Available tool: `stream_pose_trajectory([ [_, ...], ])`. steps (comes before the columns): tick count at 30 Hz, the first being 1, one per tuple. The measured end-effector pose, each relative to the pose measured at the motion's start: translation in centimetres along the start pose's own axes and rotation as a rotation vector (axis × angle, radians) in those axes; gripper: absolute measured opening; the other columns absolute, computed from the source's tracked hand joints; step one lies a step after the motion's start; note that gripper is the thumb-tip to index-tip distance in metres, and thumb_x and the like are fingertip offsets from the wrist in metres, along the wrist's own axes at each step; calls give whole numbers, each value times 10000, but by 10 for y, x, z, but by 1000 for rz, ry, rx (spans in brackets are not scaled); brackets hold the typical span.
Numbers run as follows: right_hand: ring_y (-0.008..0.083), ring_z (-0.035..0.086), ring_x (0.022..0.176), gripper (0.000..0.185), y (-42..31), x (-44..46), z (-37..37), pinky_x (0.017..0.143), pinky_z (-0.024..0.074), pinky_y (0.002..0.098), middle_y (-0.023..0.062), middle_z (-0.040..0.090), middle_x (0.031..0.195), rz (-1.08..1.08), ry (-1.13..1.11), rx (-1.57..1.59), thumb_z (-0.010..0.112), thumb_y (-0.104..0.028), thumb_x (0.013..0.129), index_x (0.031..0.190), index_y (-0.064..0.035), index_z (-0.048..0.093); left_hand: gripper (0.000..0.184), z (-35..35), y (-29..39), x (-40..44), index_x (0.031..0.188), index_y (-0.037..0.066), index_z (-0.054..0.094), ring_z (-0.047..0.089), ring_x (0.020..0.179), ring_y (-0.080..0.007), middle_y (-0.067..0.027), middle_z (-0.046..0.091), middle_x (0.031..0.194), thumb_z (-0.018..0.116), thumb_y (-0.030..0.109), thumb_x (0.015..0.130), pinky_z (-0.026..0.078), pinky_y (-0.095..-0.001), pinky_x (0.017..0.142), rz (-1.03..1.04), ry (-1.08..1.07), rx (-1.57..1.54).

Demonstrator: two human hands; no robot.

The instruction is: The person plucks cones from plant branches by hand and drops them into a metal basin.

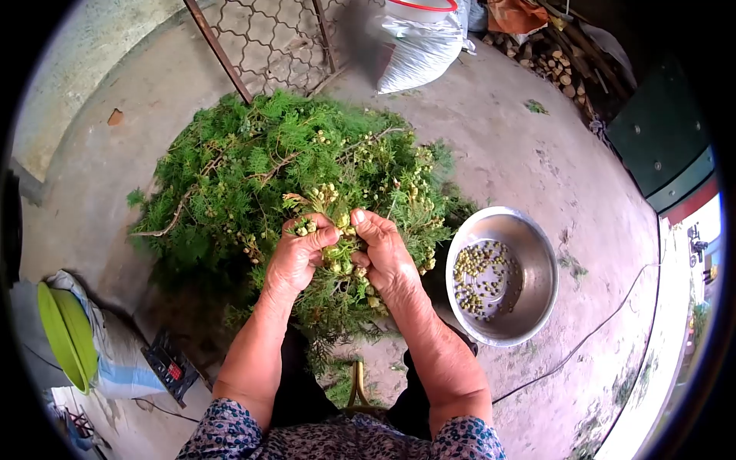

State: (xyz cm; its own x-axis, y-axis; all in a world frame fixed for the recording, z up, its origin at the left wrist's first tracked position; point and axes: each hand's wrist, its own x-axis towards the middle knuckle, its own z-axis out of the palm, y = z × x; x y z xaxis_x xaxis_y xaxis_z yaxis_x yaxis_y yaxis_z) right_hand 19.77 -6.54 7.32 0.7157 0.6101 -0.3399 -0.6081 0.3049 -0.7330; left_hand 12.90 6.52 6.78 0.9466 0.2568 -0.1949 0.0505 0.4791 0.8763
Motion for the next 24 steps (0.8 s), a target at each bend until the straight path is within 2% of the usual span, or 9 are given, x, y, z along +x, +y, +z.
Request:
stream_pose_trajectory([
  [4,41,376,465,233,0,-2,3,379,266,186,-59,512,637,-17,12,-27,623,-321,813,831,-94,577,178,0,-9,0,723,63,609,371,463,-36,40,497,578,741,179,696,235,-195,390,36,21,-83],
  [8,46,350,403,271,1,-7,10,361,270,200,-58,491,599,-101,100,-151,614,-376,813,825,-108,573,180,11,-10,-1,721,80,616,404,487,-29,40,537,608,736,212,706,277,-177,408,93,155,50],
  [10,42,375,443,267,8,-4,11,371,284,199,-57,500,624,-139,162,-142,583,-361,840,831,-94,571,176,15,-13,0,719,84,618,417,502,-27,44,539,612,728,220,718,304,-174,425,152,187,176],
  [13,30,418,548,240,29,18,-5,403,315,190,-56,528,697,-562,99,-328,536,-309,879,861,-73,573,181,15,-18,3,723,77,619,432,517,-34,38,548,618,728,221,718,327,-180,440,138,181,246],
  [14,30,418,548,240,24,14,-1,403,315,190,-56,528,697,-559,103,-327,536,-309,879,861,-73,573,181,14,-17,4,723,77,619,432,517,-34,38,548,618,728,221,718,327,-180,440,133,180,247],
  [16,36,414,522,237,6,1,13,391,304,193,-59,524,677,-207,199,-180,541,-305,876,868,-71,578,181,14,-15,4,727,70,620,448,527,-44,31,556,620,731,212,712,330,-188,443,124,159,117],
  [18,37,383,460,239,4,3,12,367,281,197,-54,524,646,-156,188,-123,554,-313,866,853,-76,576,173,11,-14,6,730,67,620,468,546,-55,22,563,630,735,193,703,332,-194,445,100,154,63],
  [21,34,320,385,242,2,8,3,341,247,198,-39,522,610,-50,0,41,589,-329,837,799,-91,563,146,7,-14,9,740,59,614,490,568,-72,6,577,666,727,146,707,348,-204,457,49,114,-76],
  [24,39,341,393,207,1,6,2,331,240,180,-53,536,632,27,-64,139,625,-312,811,784,-114,569,124,8,-13,9,746,38,602,521,579,-100,-11,583,670,699,113,732,402,-229,476,75,70,-179],
])
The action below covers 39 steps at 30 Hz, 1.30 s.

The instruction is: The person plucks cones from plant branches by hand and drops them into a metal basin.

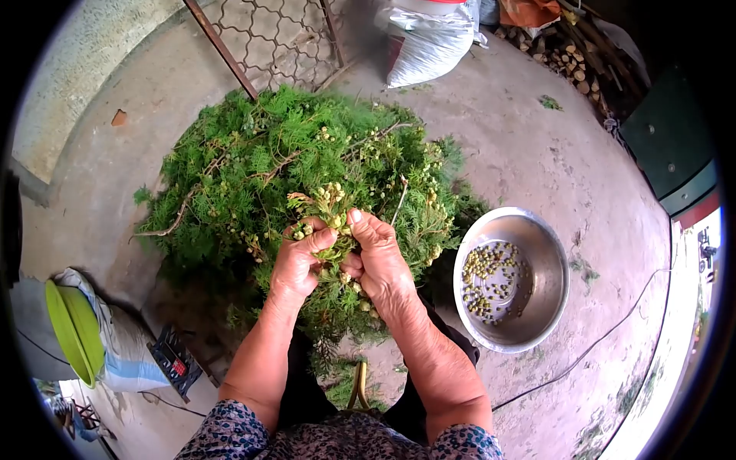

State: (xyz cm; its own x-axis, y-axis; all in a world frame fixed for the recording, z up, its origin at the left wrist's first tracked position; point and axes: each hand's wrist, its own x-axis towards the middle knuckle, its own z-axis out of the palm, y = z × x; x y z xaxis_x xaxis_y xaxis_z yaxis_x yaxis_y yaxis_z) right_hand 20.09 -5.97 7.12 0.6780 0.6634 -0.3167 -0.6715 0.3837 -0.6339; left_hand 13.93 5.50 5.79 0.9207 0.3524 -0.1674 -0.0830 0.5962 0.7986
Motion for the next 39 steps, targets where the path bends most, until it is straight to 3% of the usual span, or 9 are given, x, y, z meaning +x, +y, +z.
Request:
stream_pose_trajectory([
  [9,82,307,429,226,0,0,2,371,242,213,-2,407,617,70,14,136,518,-301,882,846,-79,506,126,0,11,-2,781,33,556,618,654,-213,-99,624,761,662,98,762,509,-338,540,-247,-66,-148],
  [12,82,325,436,217,-8,-3,9,375,249,209,-5,404,615,91,50,66,530,-276,876,937,-68,534,137,-2,2,1,776,42,542,623,646,-228,-100,623,766,660,111,767,508,-328,511,-129,-1,-236],
  [16,54,351,428,185,-4,3,2,370,252,184,-25,461,640,26,-69,-73,525,-200,881,996,-56,540,145,-16,0,4,753,88,555,465,496,-91,1,563,699,688,148,749,345,-196,414,-166,14,-206],
  [20,30,383,421,136,-2,1,5,371,273,168,-56,521,658,-31,7,-194,577,-151,855,948,-52,576,144,-12,-1,5,753,101,568,358,468,-44,46,518,677,700,158,740,251,-173,401,-126,36,-162],
  [24,37,418,481,149,11,6,3,432,350,183,-46,511,645,-382,74,-575,583,-153,854,930,-25,581,125,1,1,1,742,77,598,369,488,-41,62,497,631,694,157,754,266,-188,428,-38,189,89],
  [28,33,421,503,148,14,13,-5,448,362,182,-41,500,624,-594,175,-703,590,-136,847,934,-17,575,142,7,-3,4,712,56,621,361,510,-43,68,471,561,680,167,776,269,-205,454,276,191,439],
  [30,41,458,542,148,-5,6,0,461,368,177,-29,524,668,-256,147,-358,575,-167,855,941,-46,575,142,8,-2,3,729,52,627,363,510,-42,70,477,572,679,175,778,278,-201,454,186,169,368],
  [33,73,468,518,147,-16,11,-7,434,342,203,-21,508,668,-76,176,-51,539,-202,869,945,-79,569,121,10,-1,1,755,55,644,379,511,-42,62,498,585,685,168,771,291,-200,455,144,152,366],
  [39,43,427,494,155,-18,7,-9,438,322,182,-51,525,639,-80,39,-208,612,-203,827,909,-71,611,121,6,1,3,790,50,661,480,582,-53,28,563,642,697,159,753,375,-205,513,98,87,411],
])
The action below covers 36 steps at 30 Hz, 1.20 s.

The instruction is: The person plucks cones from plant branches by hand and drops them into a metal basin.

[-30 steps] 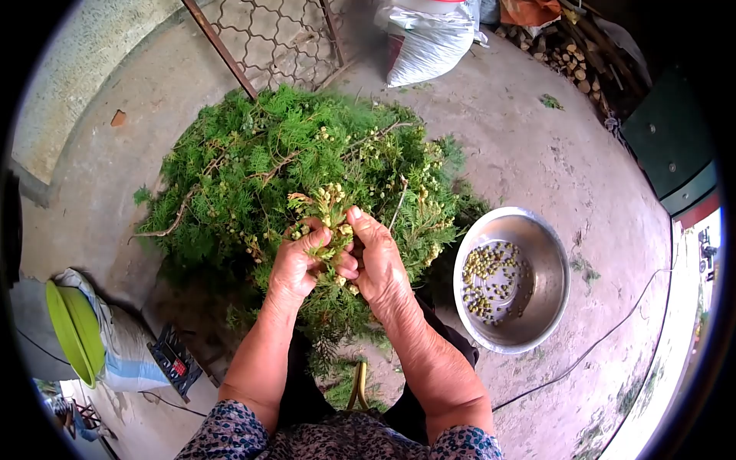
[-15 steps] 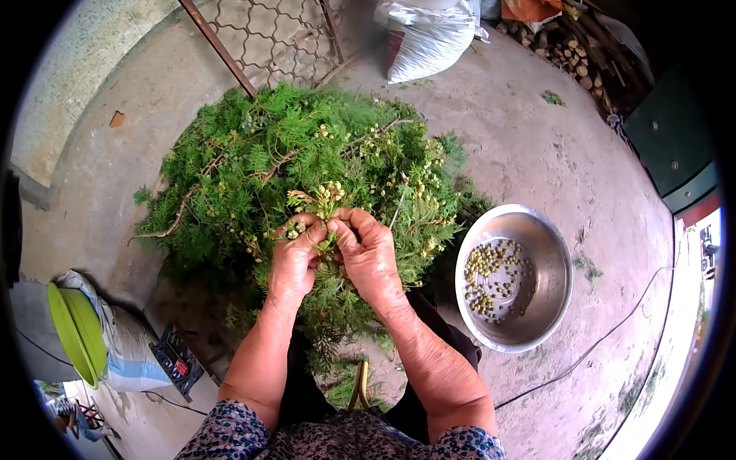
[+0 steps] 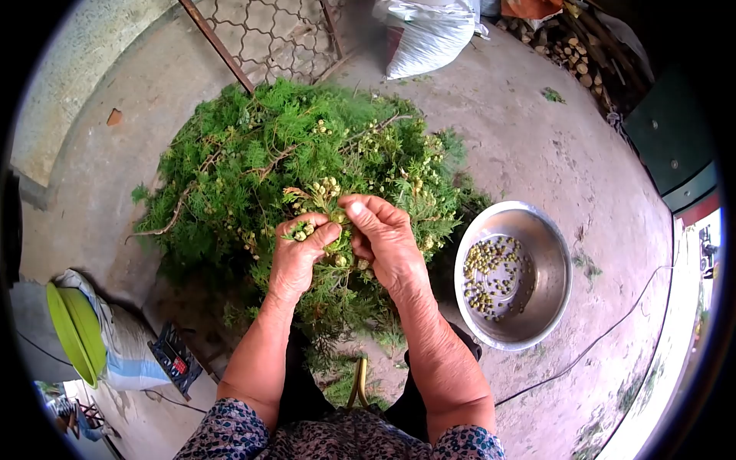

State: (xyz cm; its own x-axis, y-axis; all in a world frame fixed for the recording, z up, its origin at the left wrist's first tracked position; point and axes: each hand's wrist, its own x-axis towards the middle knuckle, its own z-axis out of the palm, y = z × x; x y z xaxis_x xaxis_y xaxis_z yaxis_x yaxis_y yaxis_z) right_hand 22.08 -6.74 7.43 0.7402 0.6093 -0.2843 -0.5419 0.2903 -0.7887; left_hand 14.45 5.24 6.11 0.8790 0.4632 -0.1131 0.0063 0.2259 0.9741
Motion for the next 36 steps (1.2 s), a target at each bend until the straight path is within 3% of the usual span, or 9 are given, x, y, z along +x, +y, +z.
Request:
stream_pose_trajectory([
  [5,18,397,471,172,4,0,-1,425,310,161,-63,536,609,-124,-28,-257,669,-243,785,815,-78,629,141,0,3,-1,818,47,669,520,634,-76,13,603,700,707,156,737,424,-240,605,2,-82,106],
  [7,46,397,452,276,-1,0,0,381,286,199,-38,511,584,105,96,-100,598,-340,830,733,-82,590,158,-1,-1,-1,823,49,670,524,642,-79,6,609,704,713,171,732,425,-241,606,-16,-108,140],
  [10,73,415,460,279,1,3,0,384,292,211,-2,537,639,164,199,98,580,-337,842,743,-76,565,193,5,-4,0,803,54,657,483,569,-64,24,577,645,709,230,743,391,-227,522,-7,-67,-25],
  [16,122,468,589,119,2,8,-12,497,363,241,86,572,840,-9,39,232,449,-85,819,923,-52,495,208,2,-10,9,768,88,597,345,475,-30,75,447,571,689,274,765,240,-199,401,-87,30,-244],
  [18,94,455,520,61,5,10,-16,435,319,221,38,565,726,-17,29,197,539,-124,830,840,-64,543,214,-1,-12,11,813,99,550,333,465,-36,77,399,564,676,269,777,230,-191,396,-113,55,-389],
  [20,65,422,464,167,9,10,-16,405,272,197,-8,522,605,-33,35,19,611,-217,825,787,-60,571,203,-2,-14,13,820,97,549,337,467,-36,72,411,577,672,253,782,229,-187,397,-130,75,-469],
  [23,56,441,487,155,17,11,-9,398,268,182,-32,542,650,53,-4,-21,625,-245,818,848,-94,601,184,-5,-20,15,875,90,552,350,472,-40,60,438,610,664,208,789,235,-181,400,-153,75,-571],
  [24,52,451,492,148,10,5,-4,407,326,175,-23,554,662,127,5,-32,622,-207,823,865,-66,611,188,-4,-20,15,893,85,556,354,474,-41,56,447,618,664,196,788,241,-182,402,-168,76,-578],
  [36,44,451,504,156,18,3,1,435,342,181,-15,553,626,1,-64,-121,668,-72,762,899,-28,608,268,4,-13,14,1005,74,573,425,521,-47,18,596,852,679,78,759,300,-175,435,-137,165,-453],
])
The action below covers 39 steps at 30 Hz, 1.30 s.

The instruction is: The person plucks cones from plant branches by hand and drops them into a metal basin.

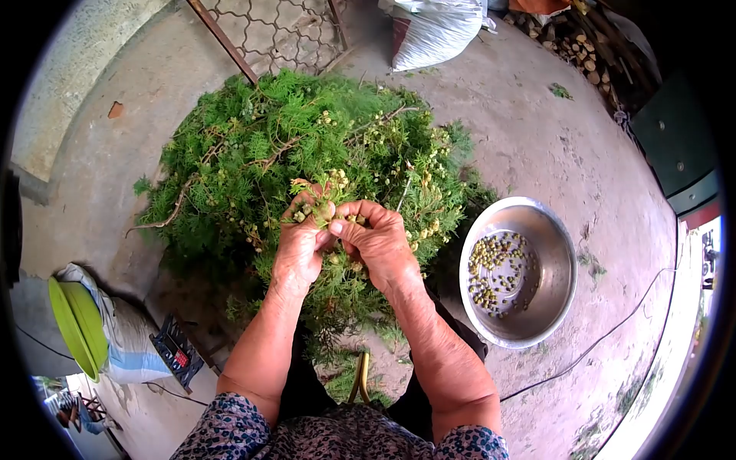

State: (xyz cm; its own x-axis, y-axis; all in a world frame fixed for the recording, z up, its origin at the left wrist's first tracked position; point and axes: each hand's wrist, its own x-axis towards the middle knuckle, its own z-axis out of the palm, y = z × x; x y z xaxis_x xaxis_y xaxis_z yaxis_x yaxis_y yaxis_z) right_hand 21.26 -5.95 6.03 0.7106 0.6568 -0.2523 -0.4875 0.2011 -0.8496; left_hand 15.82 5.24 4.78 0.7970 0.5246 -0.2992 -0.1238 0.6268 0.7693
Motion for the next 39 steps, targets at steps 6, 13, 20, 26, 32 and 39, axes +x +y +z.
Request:
stream_pose_trajectory([
  [6,50,442,505,105,1,-7,10,446,348,197,-12,550,625,-144,118,-194,630,-24,773,872,-28,594,233,-2,-5,0,942,101,582,429,539,-37,23,583,884,688,50,740,298,-181,430,164,7,15],
  [13,79,452,485,57,12,1,-4,418,321,200,9,552,654,-35,101,393,553,-18,818,862,-47,574,327,0,-3,-5,1046,80,534,413,494,-28,36,548,731,668,70,748,358,-164,430,-154,-137,-108],
  [20,71,424,469,83,-7,12,-20,408,304,205,2,526,645,-79,126,324,581,-100,836,876,-28,583,494,0,-1,-7,1174,84,517,480,580,-57,-18,587,879,711,105,720,419,-164,485,-13,-207,117],
  [26,66,464,502,140,-11,11,-23,422,341,187,-13,547,653,-25,56,267,607,-88,815,949,-49,610,435,7,2,-7,1144,118,557,561,786,-99,-67,583,1025,679,35,735,512,-223,658,31,-278,224],
  [32,58,473,504,194,-14,10,-24,438,368,182,-12,553,657,-80,76,73,639,-40,779,966,-32,591,288,-2,2,-1,940,66,629,473,532,-33,-37,651,809,736,194,705,315,-163,399,77,-95,102],
  [39,51,476,507,174,-19,3,-12,403,361,180,-20,512,627,-54,19,-336,643,-47,776,912,-12,541,249,0,2,0,911,42,631,498,557,-42,-52,652,818,740,99,694,354,-171,418,88,-129,270],
])
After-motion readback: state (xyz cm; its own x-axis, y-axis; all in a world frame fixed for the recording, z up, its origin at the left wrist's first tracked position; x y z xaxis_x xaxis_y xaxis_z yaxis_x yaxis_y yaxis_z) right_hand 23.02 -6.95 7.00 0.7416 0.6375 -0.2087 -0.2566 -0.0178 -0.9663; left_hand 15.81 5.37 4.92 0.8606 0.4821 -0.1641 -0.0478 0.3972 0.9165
